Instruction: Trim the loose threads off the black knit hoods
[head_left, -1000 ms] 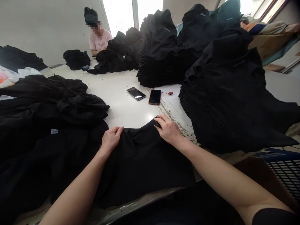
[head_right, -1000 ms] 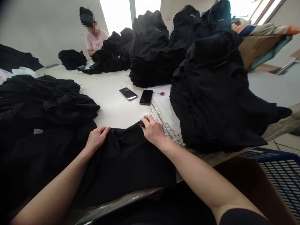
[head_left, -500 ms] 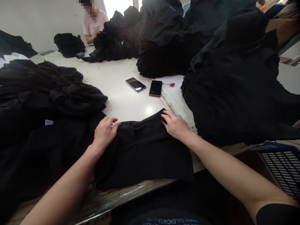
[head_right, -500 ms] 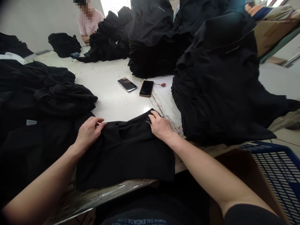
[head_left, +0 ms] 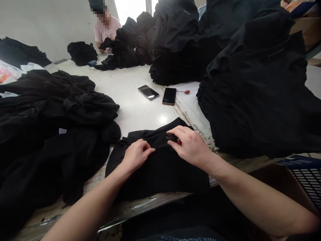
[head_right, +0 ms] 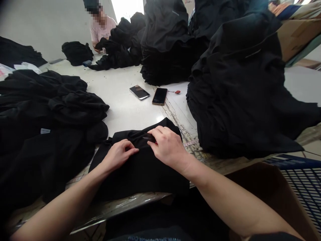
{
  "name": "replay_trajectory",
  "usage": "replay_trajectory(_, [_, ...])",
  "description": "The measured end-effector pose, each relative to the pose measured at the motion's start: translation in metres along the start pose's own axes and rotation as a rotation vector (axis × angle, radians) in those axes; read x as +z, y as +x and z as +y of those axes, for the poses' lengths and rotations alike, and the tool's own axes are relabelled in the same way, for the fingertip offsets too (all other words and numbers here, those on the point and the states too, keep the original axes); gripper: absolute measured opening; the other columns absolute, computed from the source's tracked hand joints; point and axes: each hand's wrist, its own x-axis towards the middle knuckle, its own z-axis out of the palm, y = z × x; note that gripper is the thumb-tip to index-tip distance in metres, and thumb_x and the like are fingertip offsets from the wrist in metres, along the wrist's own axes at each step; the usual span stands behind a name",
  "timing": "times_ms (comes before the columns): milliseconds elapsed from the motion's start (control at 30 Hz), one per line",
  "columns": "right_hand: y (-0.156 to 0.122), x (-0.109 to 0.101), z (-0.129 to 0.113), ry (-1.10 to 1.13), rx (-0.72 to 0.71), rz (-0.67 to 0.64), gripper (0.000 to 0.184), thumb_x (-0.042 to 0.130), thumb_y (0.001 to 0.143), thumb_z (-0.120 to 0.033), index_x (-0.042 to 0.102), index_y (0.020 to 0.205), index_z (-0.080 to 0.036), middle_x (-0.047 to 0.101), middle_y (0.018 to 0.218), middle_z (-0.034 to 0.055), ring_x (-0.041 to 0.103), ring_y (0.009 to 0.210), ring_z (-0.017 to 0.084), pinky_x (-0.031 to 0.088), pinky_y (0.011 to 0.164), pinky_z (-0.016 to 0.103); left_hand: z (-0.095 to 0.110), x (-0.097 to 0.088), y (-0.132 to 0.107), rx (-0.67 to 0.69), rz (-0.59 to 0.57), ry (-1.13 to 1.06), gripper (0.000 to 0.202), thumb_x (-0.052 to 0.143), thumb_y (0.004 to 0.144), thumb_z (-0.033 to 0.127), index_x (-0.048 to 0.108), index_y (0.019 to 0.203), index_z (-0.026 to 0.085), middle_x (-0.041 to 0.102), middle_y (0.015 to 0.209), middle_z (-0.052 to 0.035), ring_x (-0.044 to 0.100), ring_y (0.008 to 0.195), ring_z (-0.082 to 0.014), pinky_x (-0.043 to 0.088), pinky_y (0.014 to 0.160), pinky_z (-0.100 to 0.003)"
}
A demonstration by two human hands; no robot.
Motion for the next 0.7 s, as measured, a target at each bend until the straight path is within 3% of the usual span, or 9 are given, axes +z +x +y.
replay_trajectory(100, [0.01, -0.003, -0.01, 0.135, 0.024, -0.146, 0.027, 0.064, 0.08, -0.023, 0.062, 0.106, -0.021, 0.066, 0.098, 0.0034, 0.062, 0.084, 0.018, 0.048, 0.07, 0.027, -0.003, -0.007, -0.005, -0.025, 0.028, -0.136, 0.027, 0.058, 0.081, 0.042, 0.064, 0.067, 0.019, 0.064, 0.071, -0.0007, 0.057, 0.068, -0.0169, 0.04, 0.063, -0.027])
replay_trajectory(233, [0.019, 0.013, -0.02, 0.221, 0.001, -0.257, 0.026, 0.066, 0.077, -0.023, 0.062, 0.102, -0.019, 0.066, 0.096, 0.0038, 0.062, 0.084, 0.017, 0.047, 0.072, 0.027, -0.006, -0.007, -0.013, -0.067, 0.087, -0.205, 0.032, 0.053, 0.083, 0.046, 0.064, 0.069, 0.018, 0.064, 0.067, -0.0005, 0.056, 0.062, -0.0157, 0.038, 0.057, -0.026])
replay_trajectory(400, [0.019, 0.036, -0.015, 0.208, -0.024, -0.336, 0.013, 0.067, 0.076, -0.02, 0.066, 0.089, -0.018, 0.065, 0.085, 0.0018, 0.06, 0.078, 0.015, 0.044, 0.069, 0.025, -0.012, -0.004, -0.015, -0.081, 0.148, -0.346, 0.036, 0.054, 0.082, 0.05, 0.06, 0.066, 0.018, 0.06, 0.058, 0.0012, 0.051, 0.055, -0.0133, 0.036, 0.053, -0.024])
replay_trajectory(700, [0.021, 0.042, -0.02, 0.128, -0.073, -0.416, 0.014, 0.067, 0.077, -0.018, 0.069, 0.09, -0.018, 0.066, 0.087, 0.0018, 0.061, 0.081, 0.015, 0.045, 0.074, 0.026, -0.016, -0.002, -0.016, -0.077, 0.159, -0.414, 0.037, 0.054, 0.084, 0.049, 0.059, 0.065, 0.017, 0.057, 0.056, 0.0022, 0.049, 0.053, -0.0116, 0.035, 0.052, -0.023])
